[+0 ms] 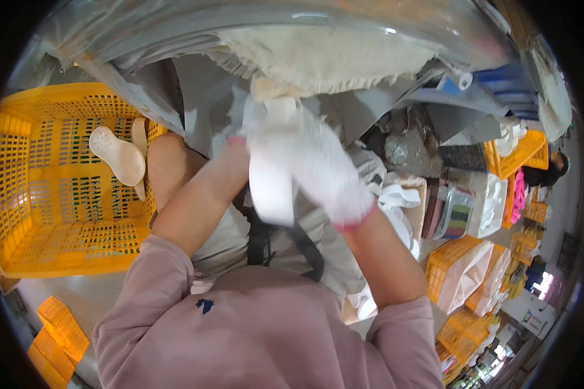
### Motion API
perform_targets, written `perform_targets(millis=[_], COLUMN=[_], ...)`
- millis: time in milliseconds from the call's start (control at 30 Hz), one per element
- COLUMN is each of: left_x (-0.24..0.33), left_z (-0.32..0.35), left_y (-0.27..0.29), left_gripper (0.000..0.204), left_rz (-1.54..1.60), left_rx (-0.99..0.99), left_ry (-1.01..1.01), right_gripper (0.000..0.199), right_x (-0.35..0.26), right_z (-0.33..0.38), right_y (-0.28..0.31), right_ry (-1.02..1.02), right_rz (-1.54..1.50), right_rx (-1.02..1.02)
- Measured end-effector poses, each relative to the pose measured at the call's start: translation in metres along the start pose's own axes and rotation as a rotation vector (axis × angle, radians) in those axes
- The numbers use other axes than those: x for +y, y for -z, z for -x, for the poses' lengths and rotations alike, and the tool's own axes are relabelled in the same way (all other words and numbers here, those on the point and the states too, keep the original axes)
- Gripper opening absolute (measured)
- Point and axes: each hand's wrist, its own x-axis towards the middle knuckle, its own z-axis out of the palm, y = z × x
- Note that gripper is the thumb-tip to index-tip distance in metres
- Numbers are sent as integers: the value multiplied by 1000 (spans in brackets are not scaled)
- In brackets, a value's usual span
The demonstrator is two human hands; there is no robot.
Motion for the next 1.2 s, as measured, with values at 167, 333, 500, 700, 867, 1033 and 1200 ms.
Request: perform_targets(millis=[167,333,500,700,867,1033,1200], left_x=[-36,-27,-12,-20,-13,-1,-22], left_z=[31,16,4,-20,-52,-16,3], left_y=[12,-1,-10,36,48,25,7], left_gripper=[53,52,51,44,53,63,59], left_rz=[239,222,277,-692,-939,-153,266], left_rx=[-79,-83,-161,-383,-157,-49,-24], left_ry=[214,91,155,-419,-505,14,-109], right_gripper=[74,61,49,47,44,49,47], right_x=[69,50,36,34,27,41,34], right_z=[91,55,29,12,-20,-3,-23], right_y=[-15,-5,8,0,0,3,1], right_ry=[199,560,440,464,450,335,500], right_rz=[941,1264,1289,1236,1307,1078,1183], right_rx=[315,346,461,529,508,525,613])
